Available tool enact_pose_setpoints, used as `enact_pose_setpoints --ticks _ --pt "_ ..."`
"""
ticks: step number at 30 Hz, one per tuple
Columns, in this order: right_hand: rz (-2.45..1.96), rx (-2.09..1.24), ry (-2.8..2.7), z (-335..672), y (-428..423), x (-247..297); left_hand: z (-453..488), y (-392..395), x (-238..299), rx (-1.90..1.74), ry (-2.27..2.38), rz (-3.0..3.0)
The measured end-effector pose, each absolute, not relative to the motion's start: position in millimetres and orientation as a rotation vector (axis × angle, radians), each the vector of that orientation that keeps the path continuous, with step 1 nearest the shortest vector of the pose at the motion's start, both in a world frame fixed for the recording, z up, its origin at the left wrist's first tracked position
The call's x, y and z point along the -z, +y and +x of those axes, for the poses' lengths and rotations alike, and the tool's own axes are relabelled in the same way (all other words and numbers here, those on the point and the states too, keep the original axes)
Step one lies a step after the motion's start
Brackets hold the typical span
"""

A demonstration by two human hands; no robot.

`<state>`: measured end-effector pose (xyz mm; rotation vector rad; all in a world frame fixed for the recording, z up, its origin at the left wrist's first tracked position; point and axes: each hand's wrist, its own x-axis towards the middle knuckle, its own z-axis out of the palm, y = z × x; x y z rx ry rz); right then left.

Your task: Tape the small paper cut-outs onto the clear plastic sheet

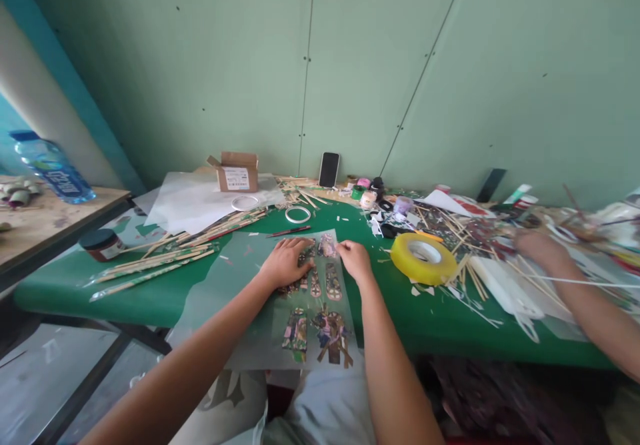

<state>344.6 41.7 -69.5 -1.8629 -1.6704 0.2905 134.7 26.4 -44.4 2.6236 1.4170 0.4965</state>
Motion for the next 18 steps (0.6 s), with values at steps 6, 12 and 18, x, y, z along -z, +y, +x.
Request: enact_pose_setpoints --ticks 6,12,18 --pt "-1.780 -0.050 -1.751 330 39 66 134 38 45 -0.333 1.339 2.663" --pt "-1.562 -0.117 -2.341 319 33 84 108 45 55 -0.148 1.253 2.769" --pt "-1.776 -0.059 -2.266 340 43 101 83 44 63 -0.168 1.213 2.821"
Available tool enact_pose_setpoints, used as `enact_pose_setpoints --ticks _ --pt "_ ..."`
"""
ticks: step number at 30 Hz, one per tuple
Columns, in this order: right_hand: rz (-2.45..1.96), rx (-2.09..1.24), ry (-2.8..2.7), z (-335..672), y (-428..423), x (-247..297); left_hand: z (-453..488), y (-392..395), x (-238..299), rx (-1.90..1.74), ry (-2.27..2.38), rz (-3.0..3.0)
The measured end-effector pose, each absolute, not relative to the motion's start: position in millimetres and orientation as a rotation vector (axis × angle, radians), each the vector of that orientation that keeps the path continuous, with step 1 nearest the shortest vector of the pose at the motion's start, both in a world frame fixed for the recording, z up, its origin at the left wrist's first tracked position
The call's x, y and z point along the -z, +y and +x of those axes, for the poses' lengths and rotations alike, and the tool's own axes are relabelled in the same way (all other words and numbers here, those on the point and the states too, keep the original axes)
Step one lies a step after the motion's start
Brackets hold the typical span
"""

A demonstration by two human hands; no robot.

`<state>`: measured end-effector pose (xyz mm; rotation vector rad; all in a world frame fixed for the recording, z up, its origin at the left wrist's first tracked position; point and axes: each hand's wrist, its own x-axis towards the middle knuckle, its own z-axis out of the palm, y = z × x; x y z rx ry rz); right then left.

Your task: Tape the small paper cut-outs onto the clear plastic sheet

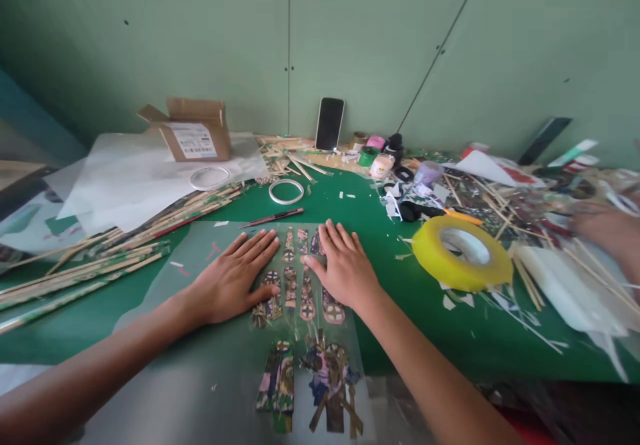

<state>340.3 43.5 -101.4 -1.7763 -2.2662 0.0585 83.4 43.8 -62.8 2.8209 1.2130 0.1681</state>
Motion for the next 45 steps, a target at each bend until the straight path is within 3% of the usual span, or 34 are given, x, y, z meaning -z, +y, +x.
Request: enact_pose_setpoints --ticks 6,17,25,30,38,42,45 --pt "-1.752 0.074 -2.201 324 47 95 85 43 63 -0.198 1.216 2.775" --pt "-1.892 -0.149 -2.119 312 86 98 88 41 62 -0.158 1.222 2.781" --pt "-1.849 0.086 -2.057 294 67 73 89 46 57 -0.156 1.256 2.732" --pt "-1.692 -0.173 -2.411 263 21 72 94 53 56 -0.176 1.377 2.697" --pt "-1.483 -0.292 -2.515 269 -93 67 94 52 56 -0.153 1.309 2.742" --pt "-1.435 -0.522 -2.494 272 -81 47 91 53 55 -0.193 1.261 2.731" --pt "-1.592 -0.419 -2.414 257 -41 41 89 54 53 -0.219 1.304 2.710"
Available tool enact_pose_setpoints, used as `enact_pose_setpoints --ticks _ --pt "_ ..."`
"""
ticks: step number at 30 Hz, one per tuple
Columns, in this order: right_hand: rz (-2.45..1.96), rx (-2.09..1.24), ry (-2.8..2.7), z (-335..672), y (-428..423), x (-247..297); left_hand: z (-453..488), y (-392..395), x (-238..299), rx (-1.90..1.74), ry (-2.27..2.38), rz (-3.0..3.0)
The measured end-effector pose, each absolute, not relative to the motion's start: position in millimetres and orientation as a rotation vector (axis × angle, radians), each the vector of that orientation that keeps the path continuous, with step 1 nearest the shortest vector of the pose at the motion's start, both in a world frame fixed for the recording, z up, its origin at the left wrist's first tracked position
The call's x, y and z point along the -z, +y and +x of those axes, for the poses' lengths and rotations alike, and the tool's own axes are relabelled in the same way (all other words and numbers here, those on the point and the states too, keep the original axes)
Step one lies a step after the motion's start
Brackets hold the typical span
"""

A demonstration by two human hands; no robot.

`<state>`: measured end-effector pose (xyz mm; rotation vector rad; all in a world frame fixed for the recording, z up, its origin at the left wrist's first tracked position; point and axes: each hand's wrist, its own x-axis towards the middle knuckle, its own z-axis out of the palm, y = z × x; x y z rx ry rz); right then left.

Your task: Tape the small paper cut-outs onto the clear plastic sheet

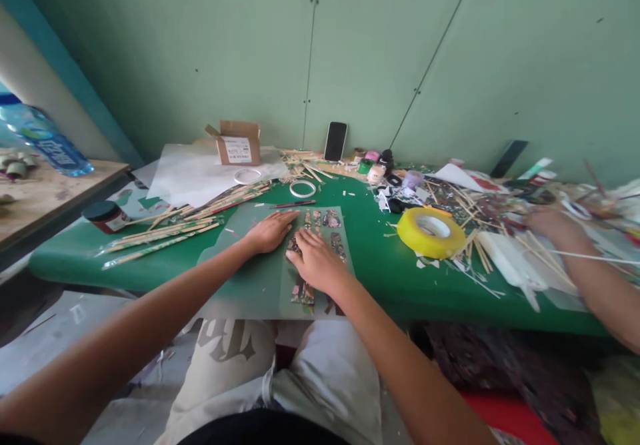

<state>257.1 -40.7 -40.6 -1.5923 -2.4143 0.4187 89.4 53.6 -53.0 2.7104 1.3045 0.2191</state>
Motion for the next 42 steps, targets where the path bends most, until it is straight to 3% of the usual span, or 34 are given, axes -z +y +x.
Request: enact_pose_setpoints --ticks 4,9,14,17,21,27,42 --pt "-1.718 -0.258 -2.417 234 -17 54 90 54 53 -0.217 1.345 2.704" --pt "-1.552 -0.187 -2.502 235 -77 75 93 55 55 -0.203 1.325 2.704" --pt "-1.346 -0.385 -2.554 254 -131 59 92 56 55 -0.198 1.323 2.721" --pt "-1.441 -0.507 -2.424 264 -110 42 92 58 52 -0.195 1.322 2.745" --pt "-1.822 -0.317 -2.313 270 -44 42 94 61 52 -0.179 1.325 2.759" --pt "-2.051 -0.223 -2.240 289 17 64 92 63 52 -0.161 1.339 2.738" --pt "-1.950 -0.071 -2.144 311 11 82 137 0 56 -0.206 1.435 2.670"
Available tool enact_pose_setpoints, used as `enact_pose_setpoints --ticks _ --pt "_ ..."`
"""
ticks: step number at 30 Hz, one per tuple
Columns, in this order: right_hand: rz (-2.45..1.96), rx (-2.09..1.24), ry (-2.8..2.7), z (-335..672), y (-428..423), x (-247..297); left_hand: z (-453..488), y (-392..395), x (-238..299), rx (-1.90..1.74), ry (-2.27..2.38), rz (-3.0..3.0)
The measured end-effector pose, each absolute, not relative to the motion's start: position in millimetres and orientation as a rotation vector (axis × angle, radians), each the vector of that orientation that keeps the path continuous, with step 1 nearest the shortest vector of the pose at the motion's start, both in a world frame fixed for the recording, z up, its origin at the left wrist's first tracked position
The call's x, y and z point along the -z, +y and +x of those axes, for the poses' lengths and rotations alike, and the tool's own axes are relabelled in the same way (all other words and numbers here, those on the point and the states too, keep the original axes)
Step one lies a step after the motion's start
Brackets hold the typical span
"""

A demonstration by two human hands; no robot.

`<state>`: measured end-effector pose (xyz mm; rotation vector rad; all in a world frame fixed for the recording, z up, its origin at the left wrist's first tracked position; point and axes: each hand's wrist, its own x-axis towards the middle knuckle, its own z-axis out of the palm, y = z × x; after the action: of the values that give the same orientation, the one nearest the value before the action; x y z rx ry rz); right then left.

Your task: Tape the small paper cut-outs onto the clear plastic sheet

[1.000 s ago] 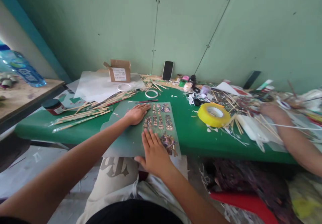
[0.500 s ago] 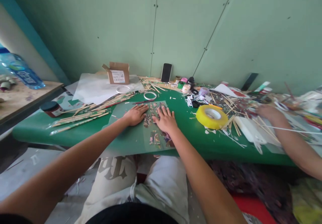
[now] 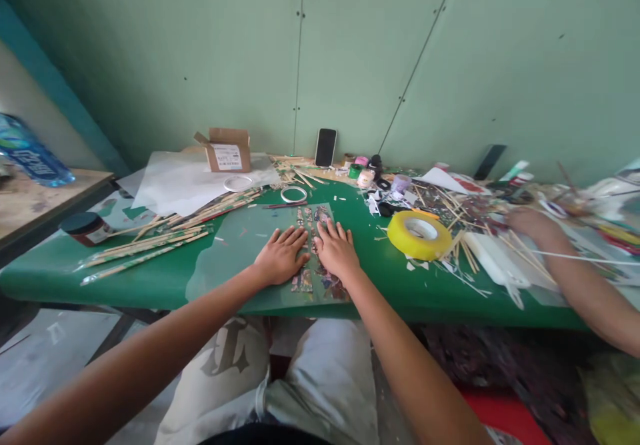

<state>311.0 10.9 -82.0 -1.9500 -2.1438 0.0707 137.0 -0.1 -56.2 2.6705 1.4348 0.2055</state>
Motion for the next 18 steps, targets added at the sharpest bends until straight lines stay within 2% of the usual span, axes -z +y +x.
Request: enact_pose_setpoints --ticks 6,12,18 --pt "-1.913 0.010 -2.190 321 -58 91 137 5 51 -0.196 1.323 2.715" --pt "-1.535 0.083 -2.123 358 -127 119 135 12 52 -0.181 1.256 2.721" --pt "-1.428 0.148 -1.915 377 -154 127 133 20 54 -0.226 1.244 2.719"
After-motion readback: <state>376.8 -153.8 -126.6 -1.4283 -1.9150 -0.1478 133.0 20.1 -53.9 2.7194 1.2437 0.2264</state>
